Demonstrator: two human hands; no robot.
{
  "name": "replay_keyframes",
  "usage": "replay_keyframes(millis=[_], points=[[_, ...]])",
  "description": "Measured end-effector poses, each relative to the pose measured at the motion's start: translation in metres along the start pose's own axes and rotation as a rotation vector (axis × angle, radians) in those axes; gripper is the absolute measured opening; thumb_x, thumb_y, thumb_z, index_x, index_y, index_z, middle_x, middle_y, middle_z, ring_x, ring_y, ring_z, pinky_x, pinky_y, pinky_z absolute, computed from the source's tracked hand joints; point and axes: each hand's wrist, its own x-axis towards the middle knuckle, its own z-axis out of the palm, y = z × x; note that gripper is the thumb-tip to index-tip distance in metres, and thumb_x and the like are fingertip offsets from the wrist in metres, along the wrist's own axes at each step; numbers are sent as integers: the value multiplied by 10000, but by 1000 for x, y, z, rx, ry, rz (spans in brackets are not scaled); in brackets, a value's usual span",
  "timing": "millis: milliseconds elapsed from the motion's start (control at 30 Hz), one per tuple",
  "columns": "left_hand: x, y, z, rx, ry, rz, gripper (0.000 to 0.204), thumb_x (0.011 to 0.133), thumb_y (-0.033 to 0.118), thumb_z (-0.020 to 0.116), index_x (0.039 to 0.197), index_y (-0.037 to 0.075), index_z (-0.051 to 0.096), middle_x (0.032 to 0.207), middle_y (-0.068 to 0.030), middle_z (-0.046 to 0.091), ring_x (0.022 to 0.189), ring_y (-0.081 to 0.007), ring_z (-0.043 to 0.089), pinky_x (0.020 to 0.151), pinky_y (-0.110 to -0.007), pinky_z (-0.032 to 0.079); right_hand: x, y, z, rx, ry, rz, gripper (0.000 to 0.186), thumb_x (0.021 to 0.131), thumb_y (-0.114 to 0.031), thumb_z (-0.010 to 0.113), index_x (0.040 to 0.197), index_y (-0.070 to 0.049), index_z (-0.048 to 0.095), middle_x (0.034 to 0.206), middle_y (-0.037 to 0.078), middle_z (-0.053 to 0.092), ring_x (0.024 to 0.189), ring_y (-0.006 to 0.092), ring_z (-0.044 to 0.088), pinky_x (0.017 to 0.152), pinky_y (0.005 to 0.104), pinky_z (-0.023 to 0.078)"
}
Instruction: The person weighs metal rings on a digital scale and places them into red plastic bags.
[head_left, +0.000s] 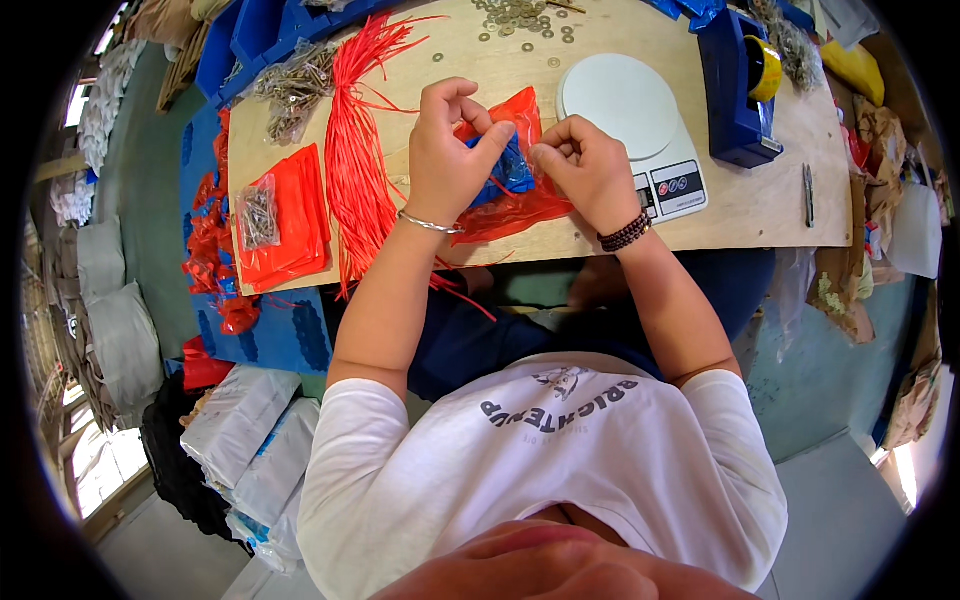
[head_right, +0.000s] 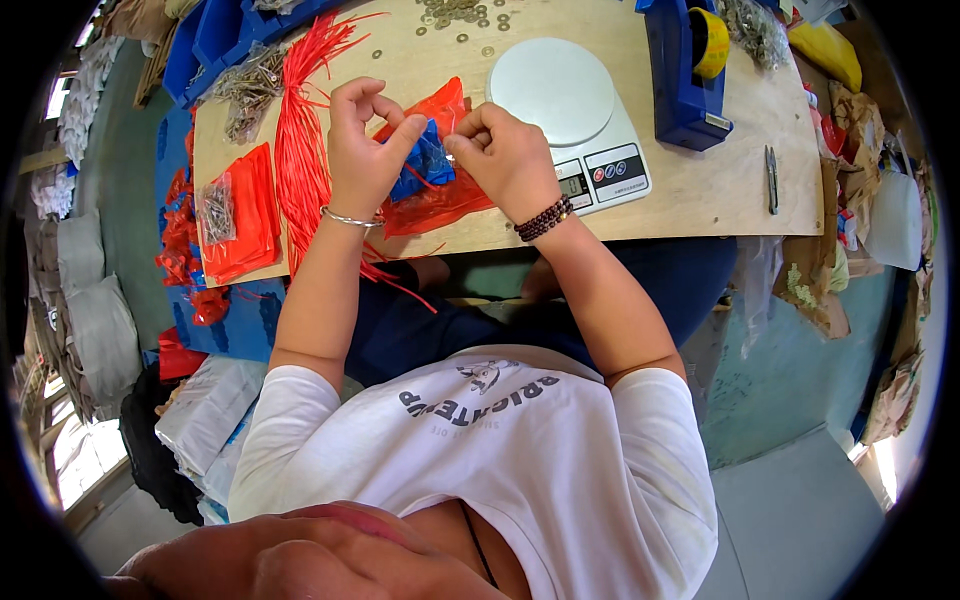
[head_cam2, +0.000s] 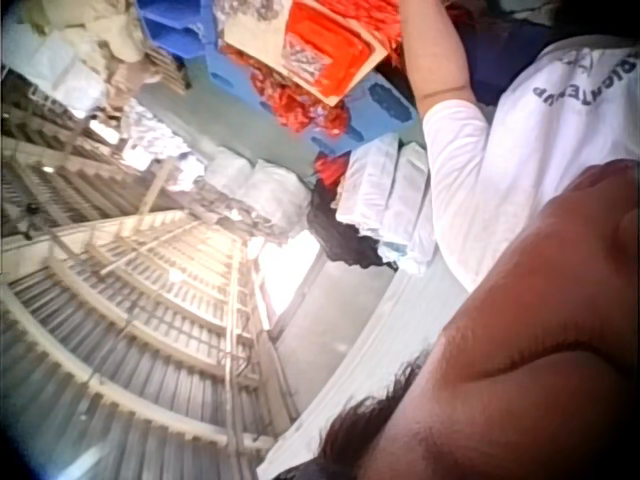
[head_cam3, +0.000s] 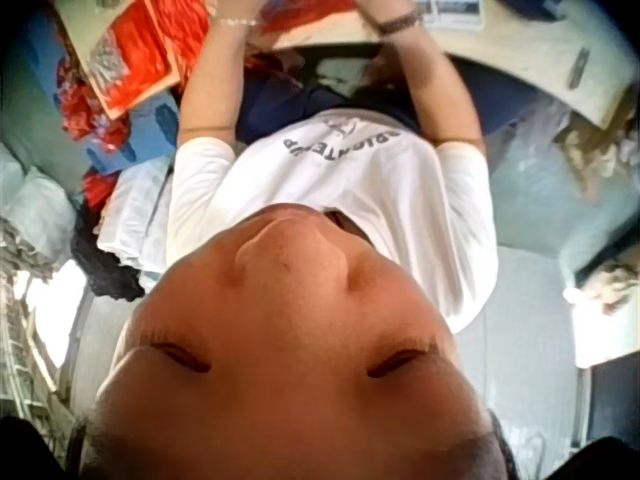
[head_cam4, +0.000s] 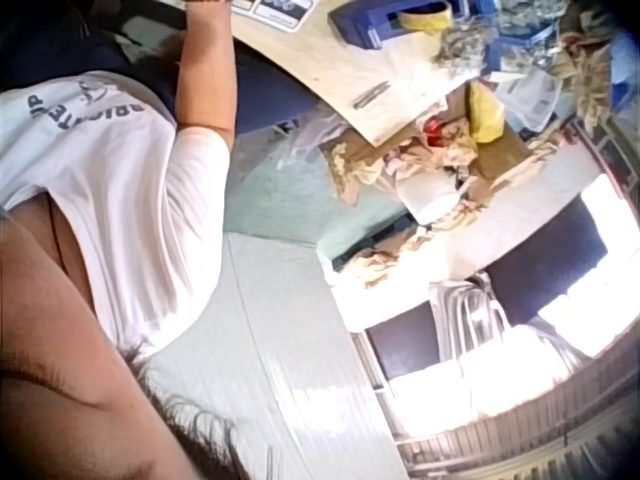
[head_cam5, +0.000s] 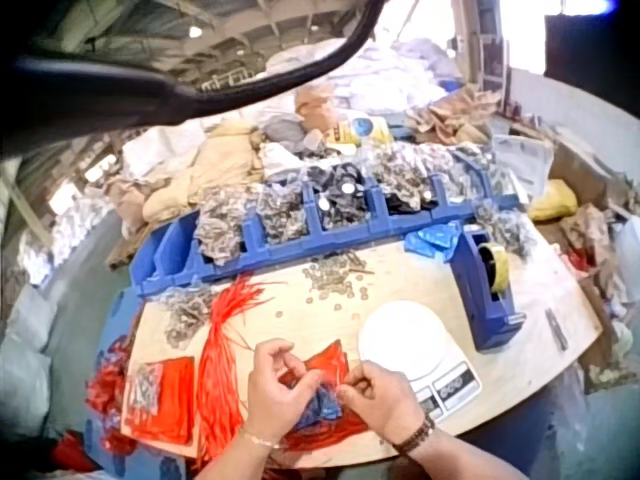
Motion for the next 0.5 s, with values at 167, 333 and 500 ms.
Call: replay_keyframes(millis=[167,333,500], points=[[9,-8,3,82,-2,-4,455,723,90,728,1068,30,438,677,-54,569,612,-159,568,597,-279,467,11,5,1,-11,3,16,186,781,-174,700,843,-14,627,668,87,651,571,175,614,559,278,479],[11,-18,7,83,-40,-79,444,725,100,724,1058,37,437,674,-46,567,587,-159,560,573,-293,462,18,5,-2,-121,-85,90,209,778,-210,703,837,-21,635,666,95,648,594,203,622,578,297,489],[16,-28,12,123,-122,-200,437,728,124,722,1046,44,433,682,-40,567,592,-154,557,572,-305,459,26,12,-1,-166,-149,139,181,808,-179,673,840,-10,616,642,68,626,533,158,582,508,281,459]])
